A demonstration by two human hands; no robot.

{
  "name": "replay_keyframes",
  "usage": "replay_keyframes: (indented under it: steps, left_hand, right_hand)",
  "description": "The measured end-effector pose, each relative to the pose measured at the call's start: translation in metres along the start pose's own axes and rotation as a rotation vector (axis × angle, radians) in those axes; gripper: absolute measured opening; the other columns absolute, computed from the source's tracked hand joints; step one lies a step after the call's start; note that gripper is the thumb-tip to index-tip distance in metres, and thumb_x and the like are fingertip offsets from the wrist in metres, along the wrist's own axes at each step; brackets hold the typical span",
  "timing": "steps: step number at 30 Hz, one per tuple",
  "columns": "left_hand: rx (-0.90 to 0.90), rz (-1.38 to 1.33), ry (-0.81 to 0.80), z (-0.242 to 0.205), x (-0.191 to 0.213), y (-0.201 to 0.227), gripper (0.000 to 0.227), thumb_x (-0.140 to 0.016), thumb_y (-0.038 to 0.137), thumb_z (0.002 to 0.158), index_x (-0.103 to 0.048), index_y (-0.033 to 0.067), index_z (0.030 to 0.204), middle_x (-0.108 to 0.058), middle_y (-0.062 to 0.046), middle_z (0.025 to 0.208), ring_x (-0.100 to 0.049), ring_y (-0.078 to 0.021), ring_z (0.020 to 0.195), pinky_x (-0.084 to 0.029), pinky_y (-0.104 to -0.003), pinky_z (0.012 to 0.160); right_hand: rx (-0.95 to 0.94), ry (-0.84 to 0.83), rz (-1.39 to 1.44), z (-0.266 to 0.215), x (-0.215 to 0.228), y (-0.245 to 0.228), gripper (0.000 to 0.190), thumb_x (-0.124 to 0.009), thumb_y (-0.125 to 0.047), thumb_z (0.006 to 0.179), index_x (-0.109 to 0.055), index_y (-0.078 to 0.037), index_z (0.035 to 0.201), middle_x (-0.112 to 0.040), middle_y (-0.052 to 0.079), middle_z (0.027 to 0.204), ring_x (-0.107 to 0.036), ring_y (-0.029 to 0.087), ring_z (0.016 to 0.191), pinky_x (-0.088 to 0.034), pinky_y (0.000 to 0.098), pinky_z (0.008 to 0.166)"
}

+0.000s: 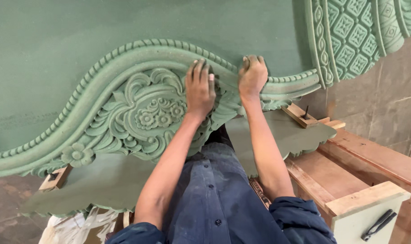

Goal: The person smooths the surface of a large green decorative panel using a small rectangular sanding block. They work along the raised floral and geometric patterns, moving the block back and forth to even the surface.

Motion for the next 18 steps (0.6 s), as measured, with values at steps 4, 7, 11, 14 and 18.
replay_keyframes:
  steps: [4,7,11,14,18]
  left_hand:
    - [0.044,0.074,-0.044,0.015,0.003,-0.002,0.036,-0.053,0.023,0.106,-0.061,0.0045,0.136,-0.05,-0.012,0.152,-0.041,-0.0346,0.146,-0.037,-0.053,0.114]
    - [0.057,0.068,-0.061,0.019,0.003,-0.001,0.038,-0.054,0.023,0.107,-0.059,0.0043,0.139,-0.049,-0.012,0.153,-0.041,-0.0345,0.146,-0.037,-0.054,0.113]
    - [0.05,0.082,-0.081,0.001,-0.002,0.004,0.037,-0.054,0.025,0.106,-0.059,0.0061,0.138,-0.049,-0.012,0.155,-0.041,-0.0339,0.146,-0.039,-0.054,0.11]
    - [0.023,0.101,-0.053,0.015,0.002,-0.002,0.038,-0.054,0.025,0.105,-0.059,0.0066,0.138,-0.048,-0.012,0.154,-0.041,-0.0342,0.145,-0.039,-0.054,0.109]
    - [0.025,0.108,-0.069,0.013,-0.003,0.001,0.038,-0.054,0.025,0.106,-0.059,0.0065,0.139,-0.048,-0.011,0.155,-0.042,-0.0333,0.146,-0.04,-0.053,0.11]
  right_hand:
    - [0.095,0.005,0.035,0.014,-0.008,-0.015,0.005,-0.067,-0.005,0.094,-0.066,-0.002,0.091,-0.061,0.021,0.088,-0.06,0.045,0.077,-0.045,0.0525,0.066]
    - [0.06,-0.009,0.045,0.012,-0.008,-0.008,0.008,-0.067,-0.005,0.095,-0.065,-0.002,0.088,-0.061,0.021,0.085,-0.06,0.045,0.076,-0.045,0.0525,0.066]
    - [0.099,-0.022,-0.003,-0.009,0.004,-0.001,0.007,-0.069,-0.003,0.095,-0.065,-0.001,0.089,-0.061,0.022,0.088,-0.06,0.045,0.079,-0.046,0.0513,0.068]
    - [0.071,-0.067,0.074,-0.004,0.002,-0.013,0.002,-0.068,-0.002,0.092,-0.067,-0.002,0.092,-0.062,0.02,0.088,-0.061,0.043,0.079,-0.047,0.0503,0.069]
    - [0.034,-0.063,0.114,-0.011,0.007,-0.016,0.006,-0.07,-0.004,0.093,-0.067,0.001,0.096,-0.061,0.022,0.088,-0.061,0.044,0.079,-0.047,0.0511,0.068]
Point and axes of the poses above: each hand's wrist, its own z-axis towards the middle knuckle, its own x-axis out of the back of the hand, y = z × x, the point moved 7 cm from there along z, towards the middle knuckle
